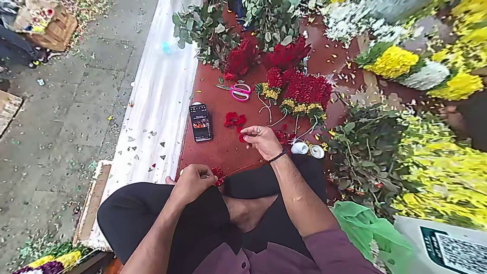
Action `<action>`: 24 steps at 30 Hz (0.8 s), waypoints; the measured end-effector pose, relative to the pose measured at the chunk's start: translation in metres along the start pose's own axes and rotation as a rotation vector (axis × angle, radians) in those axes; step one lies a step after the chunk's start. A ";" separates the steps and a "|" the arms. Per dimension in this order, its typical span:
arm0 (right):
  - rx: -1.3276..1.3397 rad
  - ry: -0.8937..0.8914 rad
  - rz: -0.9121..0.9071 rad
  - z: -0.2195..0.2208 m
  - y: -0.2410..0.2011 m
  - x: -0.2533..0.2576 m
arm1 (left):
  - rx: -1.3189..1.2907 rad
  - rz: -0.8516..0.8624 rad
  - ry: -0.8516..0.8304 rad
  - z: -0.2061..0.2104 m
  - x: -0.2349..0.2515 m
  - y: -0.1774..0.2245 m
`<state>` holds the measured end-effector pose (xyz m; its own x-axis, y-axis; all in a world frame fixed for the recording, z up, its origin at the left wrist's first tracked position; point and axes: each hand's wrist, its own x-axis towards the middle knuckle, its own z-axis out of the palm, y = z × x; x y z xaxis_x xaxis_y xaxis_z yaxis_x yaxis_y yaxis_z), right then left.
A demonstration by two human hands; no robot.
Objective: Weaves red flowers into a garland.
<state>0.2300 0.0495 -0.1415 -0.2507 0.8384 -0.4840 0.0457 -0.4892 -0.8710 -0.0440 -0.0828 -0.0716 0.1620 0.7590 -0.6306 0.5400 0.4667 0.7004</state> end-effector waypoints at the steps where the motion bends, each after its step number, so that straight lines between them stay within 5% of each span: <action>1: 0.018 0.003 0.006 0.001 0.000 0.000 | 0.003 -0.003 -0.002 0.000 0.000 0.000; 7: 0.054 0.047 0.086 0.003 -0.005 0.001 | 0.004 -0.008 0.009 0.001 0.001 -0.001; 24: -0.057 -0.030 -0.114 0.007 -0.003 -0.005 | -0.016 -0.020 0.012 0.001 0.002 -0.003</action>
<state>0.2242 0.0453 -0.1364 -0.2866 0.8795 -0.3799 0.0698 -0.3763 -0.9239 -0.0443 -0.0835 -0.0752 0.1414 0.7544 -0.6410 0.5298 0.4894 0.6927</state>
